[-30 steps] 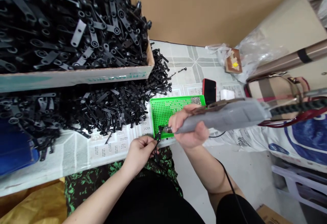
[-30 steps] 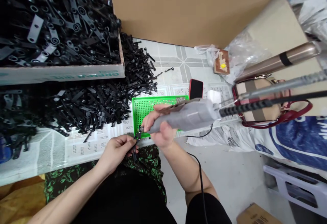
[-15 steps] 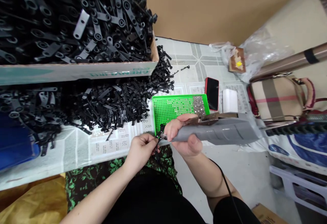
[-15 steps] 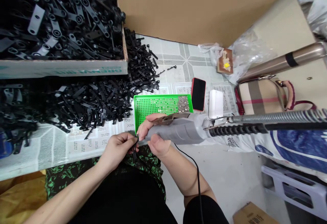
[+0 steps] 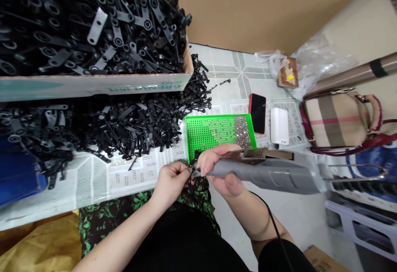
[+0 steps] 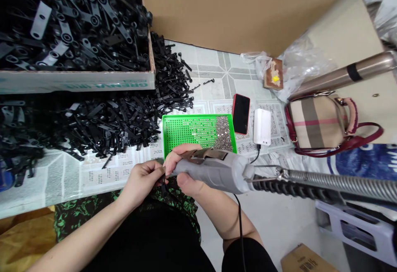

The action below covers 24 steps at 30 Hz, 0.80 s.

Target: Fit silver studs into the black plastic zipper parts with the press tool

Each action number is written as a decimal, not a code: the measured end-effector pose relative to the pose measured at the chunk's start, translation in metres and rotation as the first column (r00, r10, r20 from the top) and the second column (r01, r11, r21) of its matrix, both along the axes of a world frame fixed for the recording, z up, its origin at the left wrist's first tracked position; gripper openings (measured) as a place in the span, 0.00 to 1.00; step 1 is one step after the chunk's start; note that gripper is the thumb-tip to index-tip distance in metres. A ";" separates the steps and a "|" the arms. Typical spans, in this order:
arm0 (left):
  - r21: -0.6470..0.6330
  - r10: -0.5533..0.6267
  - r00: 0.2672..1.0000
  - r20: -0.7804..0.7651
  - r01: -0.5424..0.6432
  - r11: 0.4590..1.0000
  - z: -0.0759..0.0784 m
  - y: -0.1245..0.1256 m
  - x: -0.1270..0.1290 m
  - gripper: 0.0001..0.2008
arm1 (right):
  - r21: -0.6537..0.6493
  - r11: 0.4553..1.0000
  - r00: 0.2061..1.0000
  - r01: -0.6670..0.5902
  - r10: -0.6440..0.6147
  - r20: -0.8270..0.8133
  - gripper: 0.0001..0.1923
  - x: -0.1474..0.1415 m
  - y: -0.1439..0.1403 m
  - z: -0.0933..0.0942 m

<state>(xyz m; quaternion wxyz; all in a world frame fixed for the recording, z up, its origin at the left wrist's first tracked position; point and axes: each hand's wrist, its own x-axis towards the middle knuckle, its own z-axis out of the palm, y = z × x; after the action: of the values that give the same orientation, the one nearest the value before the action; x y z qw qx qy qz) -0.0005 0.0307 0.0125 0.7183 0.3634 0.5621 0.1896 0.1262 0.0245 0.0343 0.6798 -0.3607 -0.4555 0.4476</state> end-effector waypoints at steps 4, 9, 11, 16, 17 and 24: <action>0.038 0.017 1.000 -0.011 -0.016 0.999 0.000 -0.001 0.000 0.10 | 0.024 0.999 0.998 0.034 -0.035 0.059 0.15 -0.004 0.003 0.001; 0.078 0.024 0.999 -0.024 -0.022 0.997 0.001 -0.001 0.001 0.11 | 0.009 1.000 0.996 -0.019 0.018 0.086 0.16 -0.006 -0.003 -0.002; 0.080 0.026 0.999 -0.019 -0.024 0.997 0.000 -0.001 0.000 0.11 | -0.007 0.997 0.993 -0.078 0.078 0.087 0.17 -0.004 -0.004 -0.002; -0.038 0.014 0.999 0.047 -0.012 0.999 -0.001 -0.003 -0.005 0.13 | 0.066 0.996 0.998 0.054 -0.055 0.014 0.21 0.018 0.028 -0.003; -0.064 0.018 0.998 0.067 -0.014 0.998 -0.001 -0.004 -0.007 0.13 | 0.099 0.982 0.987 0.161 -0.161 -0.007 0.19 0.025 0.040 -0.005; -0.155 0.086 0.990 0.114 -0.068 0.986 0.004 -0.008 -0.012 0.10 | 0.087 0.891 0.894 0.446 -0.448 -0.005 0.11 0.054 0.100 -0.036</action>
<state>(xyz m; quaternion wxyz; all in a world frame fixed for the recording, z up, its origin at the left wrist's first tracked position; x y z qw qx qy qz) -0.0126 0.0222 0.0161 0.7686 0.2738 0.5441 0.1956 0.1801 0.1241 -0.0019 0.7759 -0.4296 -0.3841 0.2566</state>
